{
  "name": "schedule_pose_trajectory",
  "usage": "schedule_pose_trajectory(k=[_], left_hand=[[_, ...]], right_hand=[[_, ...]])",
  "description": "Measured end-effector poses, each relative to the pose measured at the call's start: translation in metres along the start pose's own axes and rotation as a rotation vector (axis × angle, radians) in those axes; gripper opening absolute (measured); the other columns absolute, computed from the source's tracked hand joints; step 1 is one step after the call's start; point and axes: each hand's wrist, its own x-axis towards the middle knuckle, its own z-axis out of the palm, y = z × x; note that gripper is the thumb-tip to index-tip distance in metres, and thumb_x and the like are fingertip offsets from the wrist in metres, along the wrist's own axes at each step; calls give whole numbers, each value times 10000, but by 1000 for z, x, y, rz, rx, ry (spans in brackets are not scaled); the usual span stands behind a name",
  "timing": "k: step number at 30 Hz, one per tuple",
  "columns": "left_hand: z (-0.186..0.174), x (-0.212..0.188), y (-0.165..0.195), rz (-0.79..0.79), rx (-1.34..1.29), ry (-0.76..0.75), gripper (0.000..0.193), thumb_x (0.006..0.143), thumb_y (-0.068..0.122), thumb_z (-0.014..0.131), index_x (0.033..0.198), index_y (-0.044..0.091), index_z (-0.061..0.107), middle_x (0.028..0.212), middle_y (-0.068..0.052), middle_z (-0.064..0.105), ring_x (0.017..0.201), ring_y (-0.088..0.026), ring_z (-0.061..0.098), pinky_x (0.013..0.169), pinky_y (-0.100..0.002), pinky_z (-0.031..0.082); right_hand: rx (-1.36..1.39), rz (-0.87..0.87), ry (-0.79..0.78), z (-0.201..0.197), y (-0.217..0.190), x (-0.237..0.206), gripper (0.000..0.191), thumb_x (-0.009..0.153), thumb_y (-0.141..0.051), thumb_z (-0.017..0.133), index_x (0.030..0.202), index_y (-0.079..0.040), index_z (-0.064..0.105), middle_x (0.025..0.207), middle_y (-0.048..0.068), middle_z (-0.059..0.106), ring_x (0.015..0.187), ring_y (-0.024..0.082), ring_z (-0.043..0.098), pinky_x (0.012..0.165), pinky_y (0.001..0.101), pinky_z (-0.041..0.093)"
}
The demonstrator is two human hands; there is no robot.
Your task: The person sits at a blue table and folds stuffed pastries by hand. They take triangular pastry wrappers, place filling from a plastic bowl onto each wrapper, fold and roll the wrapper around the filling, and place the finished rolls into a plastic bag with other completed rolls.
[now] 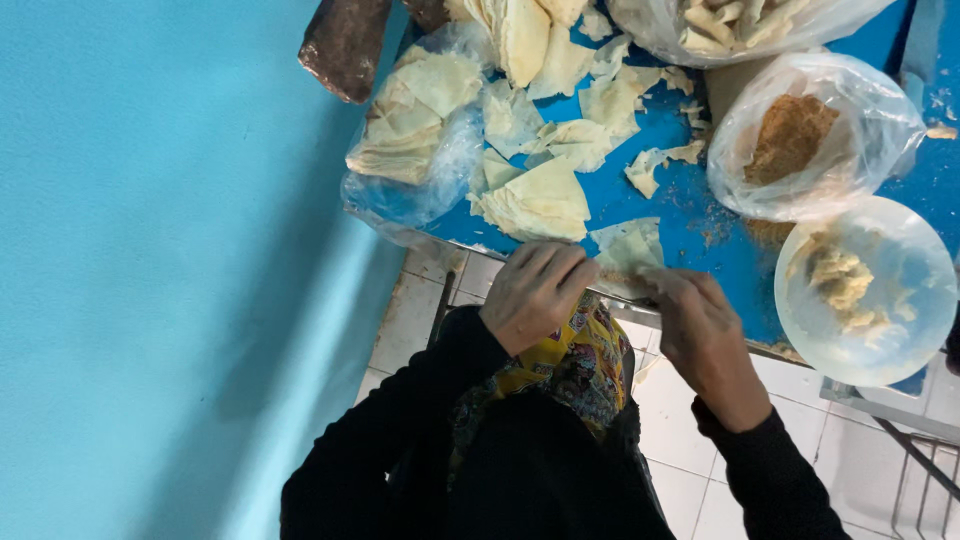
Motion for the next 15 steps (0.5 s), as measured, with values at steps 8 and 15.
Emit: schedule_pose_trajectory(k=[8,15], left_hand=[[1,16,28,-191,39,-74,129,959,122,678,1013,41,592,1013,-98,562,1003,-278,561,870,-432,473],[14,19,37,-218,7,-78,103,996,113,638,987,30,577,958,-118,570,935,-302,562,838,-449,468]], right_hand=[[-68,-20,31,-4,17,-15,287,924,80,703,1150,-16,556,1072,163,691,935,328,655,791,422,532],[-200,-91,15,-7,25,-15,304,904,83,699,1151,8,538,953,188,655,836,343,616,748,443,494]])
